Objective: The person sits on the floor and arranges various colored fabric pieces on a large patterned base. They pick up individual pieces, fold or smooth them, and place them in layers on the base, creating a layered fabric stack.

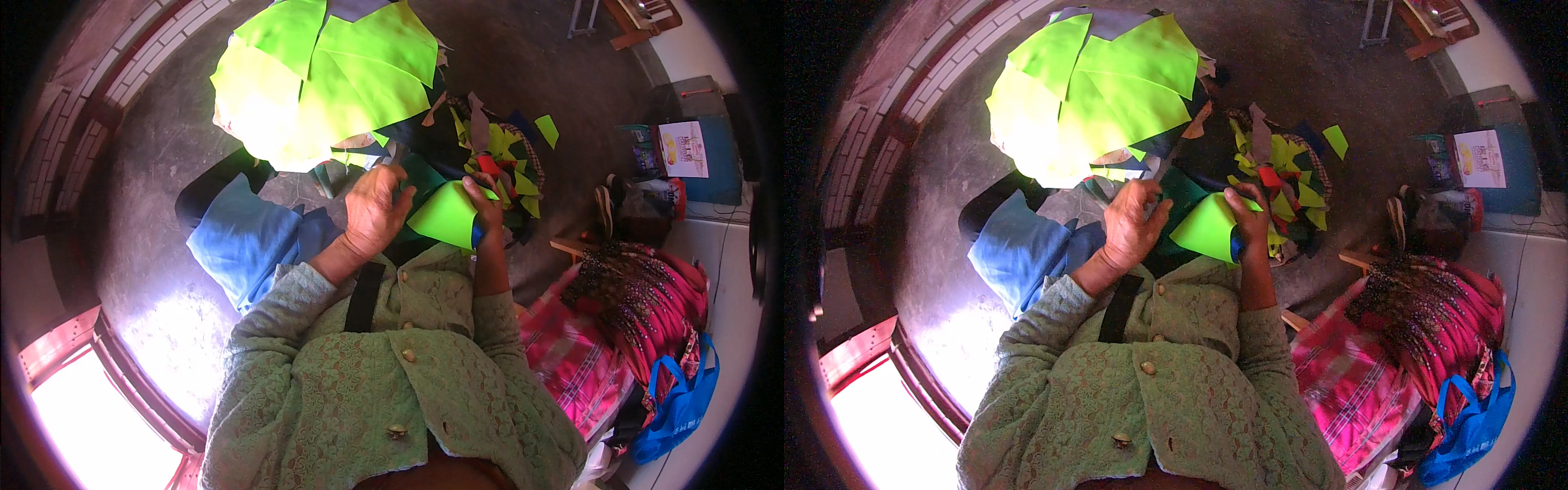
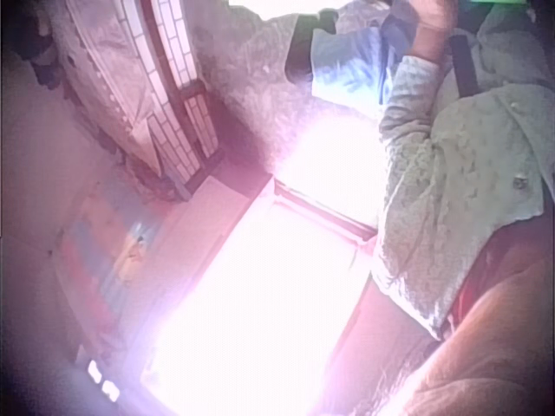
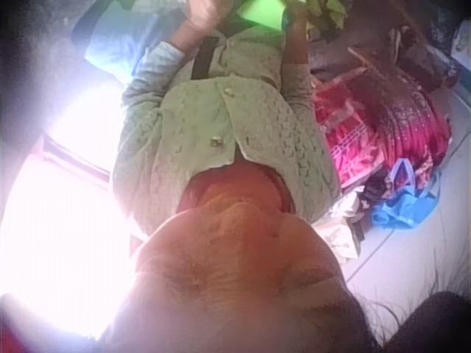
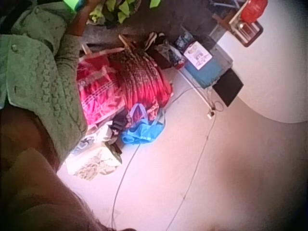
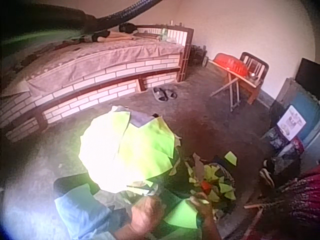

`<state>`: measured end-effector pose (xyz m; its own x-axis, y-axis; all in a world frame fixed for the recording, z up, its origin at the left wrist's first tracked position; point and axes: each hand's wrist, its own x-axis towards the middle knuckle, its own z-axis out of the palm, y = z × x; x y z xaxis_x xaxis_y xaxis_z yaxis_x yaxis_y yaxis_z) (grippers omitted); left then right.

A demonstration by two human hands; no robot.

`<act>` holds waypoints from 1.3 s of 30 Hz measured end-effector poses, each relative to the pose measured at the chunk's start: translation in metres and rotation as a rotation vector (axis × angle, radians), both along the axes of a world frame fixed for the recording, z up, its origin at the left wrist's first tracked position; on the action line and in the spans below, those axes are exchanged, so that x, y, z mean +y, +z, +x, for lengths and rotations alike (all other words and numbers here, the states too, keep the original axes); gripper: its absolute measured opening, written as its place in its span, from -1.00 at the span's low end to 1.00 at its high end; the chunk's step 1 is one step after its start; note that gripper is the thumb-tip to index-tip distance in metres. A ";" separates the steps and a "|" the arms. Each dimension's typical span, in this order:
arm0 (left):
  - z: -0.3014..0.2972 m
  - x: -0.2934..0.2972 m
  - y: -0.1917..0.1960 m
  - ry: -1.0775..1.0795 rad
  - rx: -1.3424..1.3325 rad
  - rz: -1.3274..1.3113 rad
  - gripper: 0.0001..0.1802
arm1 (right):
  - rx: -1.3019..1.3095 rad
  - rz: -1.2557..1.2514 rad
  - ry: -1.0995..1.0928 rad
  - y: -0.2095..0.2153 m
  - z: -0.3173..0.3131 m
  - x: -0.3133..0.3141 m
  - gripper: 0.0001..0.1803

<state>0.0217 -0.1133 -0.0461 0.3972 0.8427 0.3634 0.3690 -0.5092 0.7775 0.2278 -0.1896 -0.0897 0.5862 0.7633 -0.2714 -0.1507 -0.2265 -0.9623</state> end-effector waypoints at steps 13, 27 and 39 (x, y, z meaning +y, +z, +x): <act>0.025 -0.002 0.015 -0.351 -0.014 -0.145 -0.63 | -0.116 0.071 0.035 -0.007 -0.001 0.000 -0.67; 0.034 -0.007 -0.010 -0.343 -0.036 -0.290 -0.69 | -0.163 0.011 0.057 0.032 -0.017 0.003 -0.69; 0.015 0.004 -0.008 -0.164 -0.406 -1.108 -0.59 | -0.079 0.117 0.027 0.030 -0.016 -0.001 -0.65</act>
<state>0.0363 -0.1096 -0.0545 0.5538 0.7267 -0.4065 -0.0123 0.4953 0.8686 0.2117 -0.1903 -0.0595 0.5814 0.8026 -0.1334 -0.0684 -0.1152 -0.9910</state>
